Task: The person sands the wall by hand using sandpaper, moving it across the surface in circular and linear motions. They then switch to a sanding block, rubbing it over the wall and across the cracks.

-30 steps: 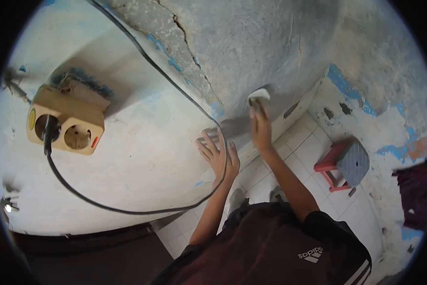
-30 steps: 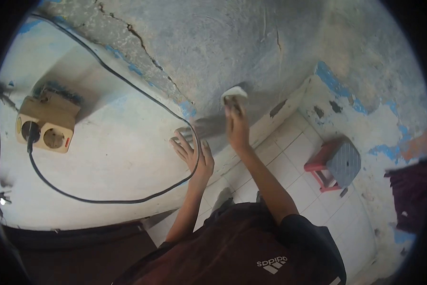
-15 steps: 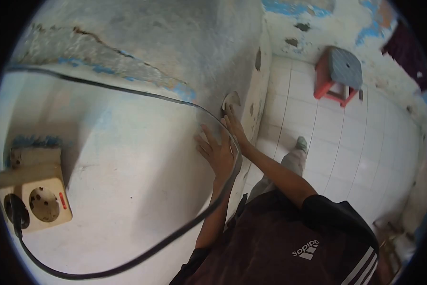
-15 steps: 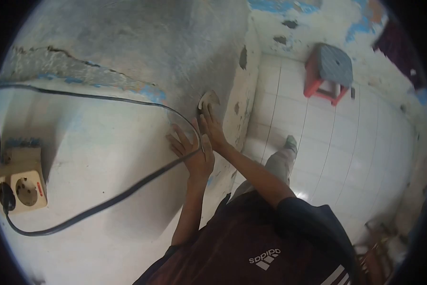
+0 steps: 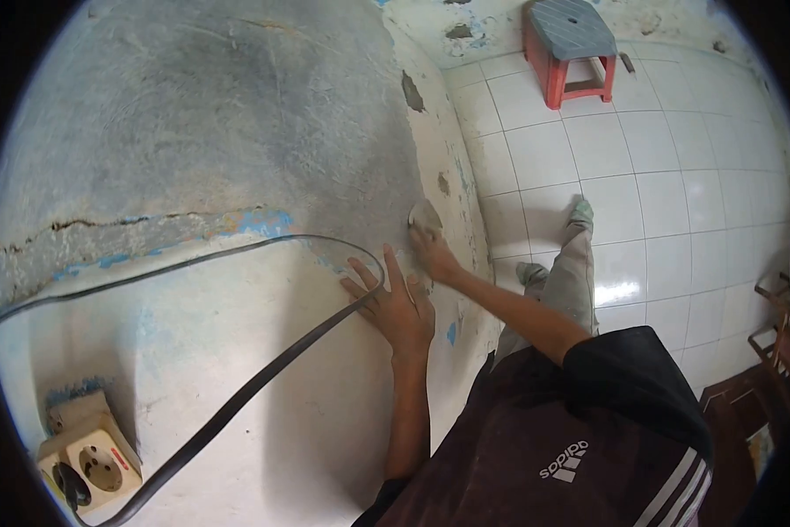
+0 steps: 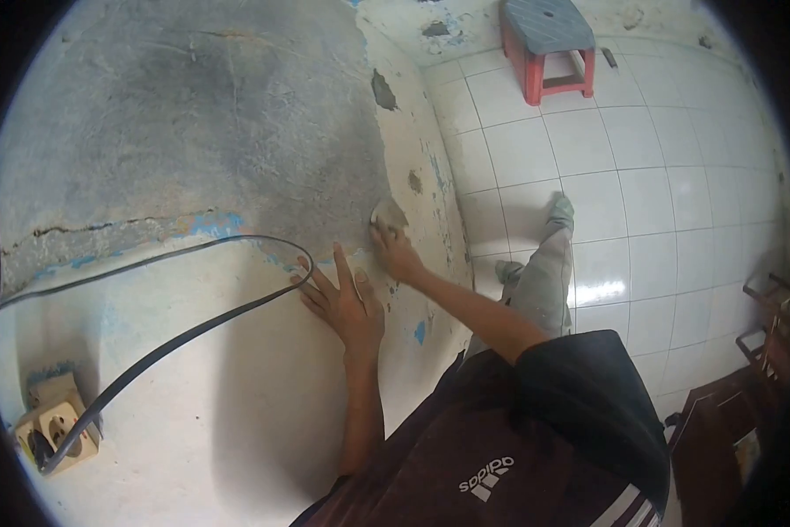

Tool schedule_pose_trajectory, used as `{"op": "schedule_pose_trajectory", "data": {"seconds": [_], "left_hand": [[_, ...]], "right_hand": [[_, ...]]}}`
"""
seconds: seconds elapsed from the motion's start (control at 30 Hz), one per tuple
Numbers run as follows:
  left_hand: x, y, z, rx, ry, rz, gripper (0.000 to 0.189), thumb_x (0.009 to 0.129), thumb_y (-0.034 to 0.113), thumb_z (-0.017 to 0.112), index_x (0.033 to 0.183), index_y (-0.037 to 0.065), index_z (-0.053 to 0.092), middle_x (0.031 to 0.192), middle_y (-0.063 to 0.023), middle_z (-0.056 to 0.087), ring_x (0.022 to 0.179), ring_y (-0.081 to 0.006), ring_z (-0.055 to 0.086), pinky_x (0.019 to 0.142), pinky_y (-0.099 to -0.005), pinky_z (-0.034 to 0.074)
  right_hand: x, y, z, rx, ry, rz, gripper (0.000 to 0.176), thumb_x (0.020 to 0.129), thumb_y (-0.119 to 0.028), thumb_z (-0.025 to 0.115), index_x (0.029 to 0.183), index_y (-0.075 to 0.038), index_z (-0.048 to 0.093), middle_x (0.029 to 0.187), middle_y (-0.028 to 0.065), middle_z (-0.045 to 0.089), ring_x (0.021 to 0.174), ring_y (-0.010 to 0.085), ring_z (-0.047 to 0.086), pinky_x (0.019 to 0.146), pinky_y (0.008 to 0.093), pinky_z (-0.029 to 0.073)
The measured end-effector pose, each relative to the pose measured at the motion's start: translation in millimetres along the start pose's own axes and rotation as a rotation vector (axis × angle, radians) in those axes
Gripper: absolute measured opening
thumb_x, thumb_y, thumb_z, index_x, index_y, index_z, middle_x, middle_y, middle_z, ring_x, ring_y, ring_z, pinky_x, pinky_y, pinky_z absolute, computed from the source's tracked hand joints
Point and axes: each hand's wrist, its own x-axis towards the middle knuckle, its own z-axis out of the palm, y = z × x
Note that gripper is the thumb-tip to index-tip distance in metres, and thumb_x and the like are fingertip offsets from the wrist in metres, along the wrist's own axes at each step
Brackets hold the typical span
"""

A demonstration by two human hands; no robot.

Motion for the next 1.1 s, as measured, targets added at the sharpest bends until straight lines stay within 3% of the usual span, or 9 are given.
{"op": "schedule_pose_trajectory", "data": {"seconds": [0.1,0.23,0.33,0.47,0.63,0.77,0.83,1.03,1.1], "left_hand": [[-1,3,5,0.019,-0.052,-0.012,0.057,0.102,0.041,0.029,0.152,0.014,0.033,0.157,-0.0341,0.004,0.138,-0.0650,0.000,0.106,-0.0740,0.007],[-4,9,13,-0.014,-0.065,-0.014,0.057,0.102,0.042,0.028,0.151,0.013,0.034,0.156,-0.0347,0.003,0.138,-0.0650,0.000,0.106,-0.0742,0.007],[-5,9,18,-0.016,-0.069,-0.023,0.058,0.102,0.043,0.029,0.151,0.012,0.035,0.156,-0.0349,0.004,0.138,-0.0647,-0.001,0.106,-0.0743,0.006],[3,15,18,0.032,-0.066,-0.029,0.058,0.102,0.043,0.031,0.150,0.011,0.036,0.156,-0.0348,0.004,0.138,-0.0640,-0.001,0.106,-0.0743,0.007],[4,17,30,0.127,-0.043,-0.032,0.058,0.101,0.042,0.035,0.151,0.012,0.035,0.157,-0.0338,0.005,0.139,-0.0630,0.000,0.105,-0.0747,0.009],[12,25,30,0.062,-0.160,-0.099,0.062,0.099,0.037,0.043,0.153,0.012,0.028,0.158,-0.0304,-0.001,0.140,-0.0612,-0.008,0.107,-0.0739,0.002],[14,25,31,0.061,-0.164,-0.116,0.062,0.099,0.036,0.043,0.153,0.012,0.028,0.158,-0.0307,0.000,0.140,-0.0614,-0.007,0.107,-0.0739,0.002],[36,28,48,0.127,-0.196,-0.117,0.064,0.097,0.038,0.045,0.153,0.010,0.030,0.159,-0.0294,0.003,0.140,-0.0614,-0.002,0.105,-0.0760,0.005],[47,35,49,0.129,-0.214,-0.155,0.064,0.097,0.038,0.044,0.153,0.010,0.030,0.159,-0.0286,0.003,0.141,-0.0607,-0.002,0.106,-0.0754,0.005]], "right_hand": [[-51,2,44,0.060,0.164,-0.134,0.056,0.094,-0.014,0.047,0.146,-0.003,0.029,0.156,0.0255,0.021,0.138,0.0507,0.027,0.110,0.0519,0.035],[-36,3,31,0.167,0.203,-0.137,0.055,0.095,-0.012,0.046,0.146,-0.003,0.029,0.156,0.0255,0.020,0.141,0.0495,0.024,0.111,0.0518,0.033],[3,13,10,0.385,0.090,0.070,0.054,0.096,-0.011,0.046,0.145,0.001,0.028,0.157,0.0277,0.016,0.142,0.0502,0.021,0.112,0.0512,0.032],[-23,10,42,0.220,0.280,-0.171,0.056,0.098,-0.015,0.046,0.147,0.001,0.024,0.159,0.0254,0.010,0.145,0.0474,0.015,0.114,0.0510,0.029],[-76,-9,35,0.260,-0.054,0.096,0.058,0.099,-0.020,0.045,0.148,0.002,0.022,0.160,0.0249,0.006,0.145,0.0491,0.009,0.113,0.0518,0.030],[-14,38,52,0.414,0.051,0.007,0.059,0.100,-0.023,0.045,0.149,0.001,0.021,0.160,0.0248,0.006,0.145,0.0491,0.009,0.113,0.0527,0.029],[20,54,48,0.233,0.137,-0.021,0.062,0.099,-0.022,0.046,0.151,0.000,0.019,0.160,0.0244,0.006,0.145,0.0502,0.007,0.113,0.0531,0.028],[-33,16,64,0.238,0.072,0.028,0.075,0.096,-0.022,0.052,0.154,-0.002,0.008,0.157,0.0311,0.007,0.144,0.0532,0.007,0.112,0.0527,0.031],[-53,5,45,0.493,0.040,0.043,0.081,0.095,-0.025,0.055,0.155,-0.006,0.004,0.156,0.0340,0.007,0.144,0.0532,0.006,0.112,0.0550,0.029]]}}
